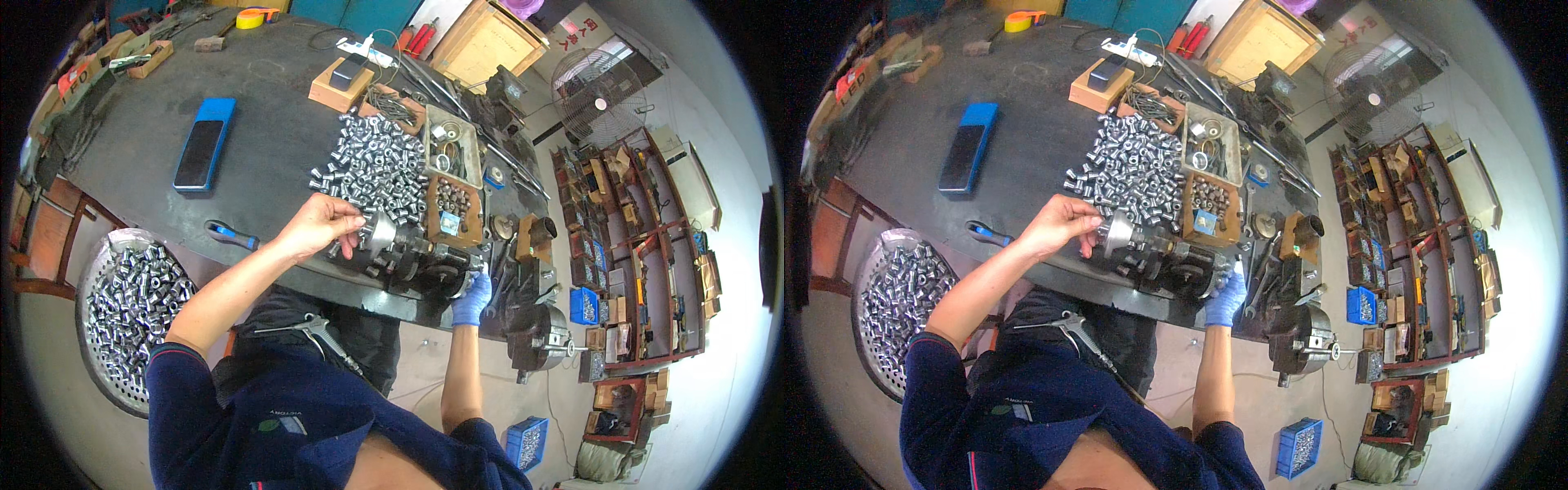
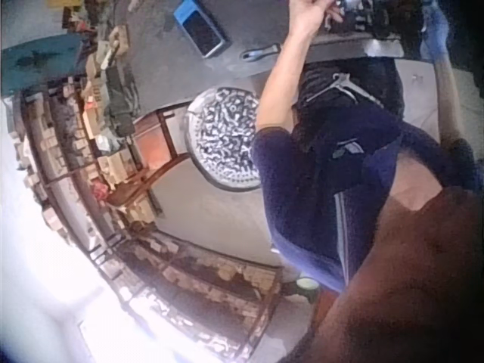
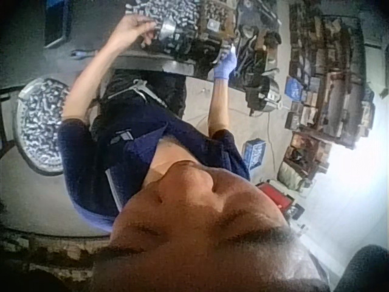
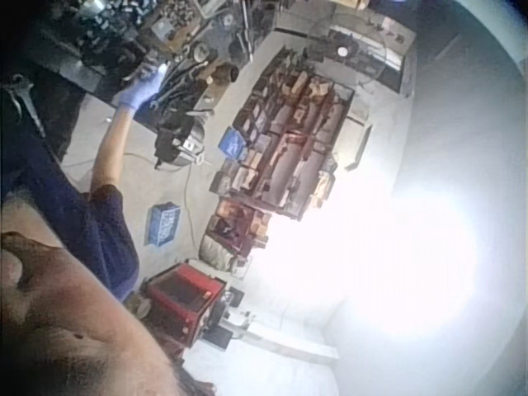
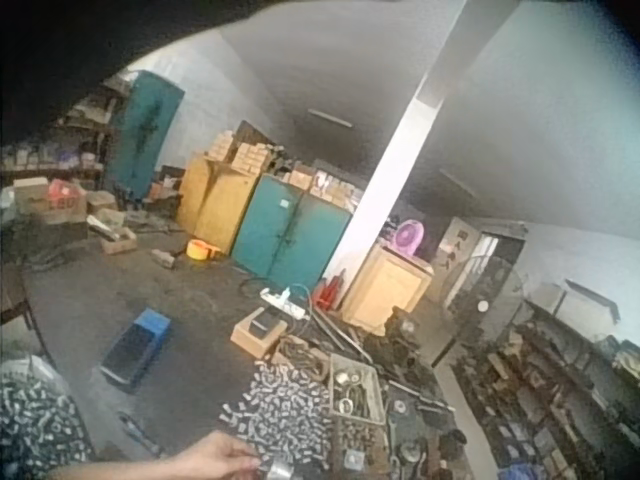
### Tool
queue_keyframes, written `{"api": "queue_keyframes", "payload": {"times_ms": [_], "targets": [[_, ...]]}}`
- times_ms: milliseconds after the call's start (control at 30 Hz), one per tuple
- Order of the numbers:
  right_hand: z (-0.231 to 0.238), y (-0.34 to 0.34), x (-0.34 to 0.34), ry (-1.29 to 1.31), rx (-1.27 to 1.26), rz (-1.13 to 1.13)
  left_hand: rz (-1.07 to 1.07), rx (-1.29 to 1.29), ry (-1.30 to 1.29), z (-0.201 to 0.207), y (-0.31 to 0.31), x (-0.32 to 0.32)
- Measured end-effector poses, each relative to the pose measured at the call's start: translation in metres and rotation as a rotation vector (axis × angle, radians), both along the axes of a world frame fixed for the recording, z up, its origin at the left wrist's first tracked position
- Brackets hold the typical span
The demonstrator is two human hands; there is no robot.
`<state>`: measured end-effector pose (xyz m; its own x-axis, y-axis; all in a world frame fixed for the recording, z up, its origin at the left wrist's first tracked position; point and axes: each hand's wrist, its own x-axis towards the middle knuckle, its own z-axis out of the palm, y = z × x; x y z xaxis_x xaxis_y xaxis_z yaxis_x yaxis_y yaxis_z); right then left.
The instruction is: The person assembles metal components at a workbench, picking up small metal pieces from a container and a pile on the table and fitting them into a larger mechanical assembly held in a vice.
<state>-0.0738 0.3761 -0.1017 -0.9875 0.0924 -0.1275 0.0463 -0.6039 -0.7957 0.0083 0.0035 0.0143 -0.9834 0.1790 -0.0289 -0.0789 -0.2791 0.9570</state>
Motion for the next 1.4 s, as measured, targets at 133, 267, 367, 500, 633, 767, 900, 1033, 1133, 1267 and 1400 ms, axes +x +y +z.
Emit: {"api": "queue_keyframes", "payload": {"times_ms": [133,267,367,500,633,767,900,1033,1133,1267,1400], "targets": [[-0.002,0.0,-0.004,-0.033,0.019,-0.047,0.002,-0.027,0.047,0.003,0.002,0.001],[0.014,0.003,0.02,0.009,0.053,0.038,-0.015,-0.048,0.149,-0.002,0.0,-0.003],[0.041,-0.002,0.043,-0.004,-0.045,0.011,-0.019,-0.065,0.184,-0.003,0.0,-0.005],[0.092,-0.01,0.056,0.166,0.072,0.015,-0.019,-0.095,0.209,-0.004,0.001,-0.003],[0.119,-0.012,0.013,0.217,-0.015,0.1,0.036,-0.195,0.281,-0.006,0.003,0.0],[0.101,-0.011,-0.051,0.164,-0.301,0.308,0.098,-0.226,0.351,-0.009,0.007,0.0],[0.041,0.0,-0.09,0.016,-0.134,0.169,0.081,-0.129,0.306,-0.01,0.009,-0.004],[-0.015,0.017,-0.079,-0.072,0.258,-0.005,0.012,-0.063,0.256,-0.01,0.007,-0.008],[0.019,-0.035,-0.024,-0.106,0.138,-0.024,0.038,-0.028,0.224,-0.015,0.003,-0.005],[0.019,-0.017,-0.009,-0.1,-0.005,0.124,0.048,0.042,0.203,-0.018,0.007,-0.007],[0.019,-0.033,-0.035,-0.161,0.107,-0.012,0.078,-0.006,0.128,-0.015,0.011,-0.003]]}}
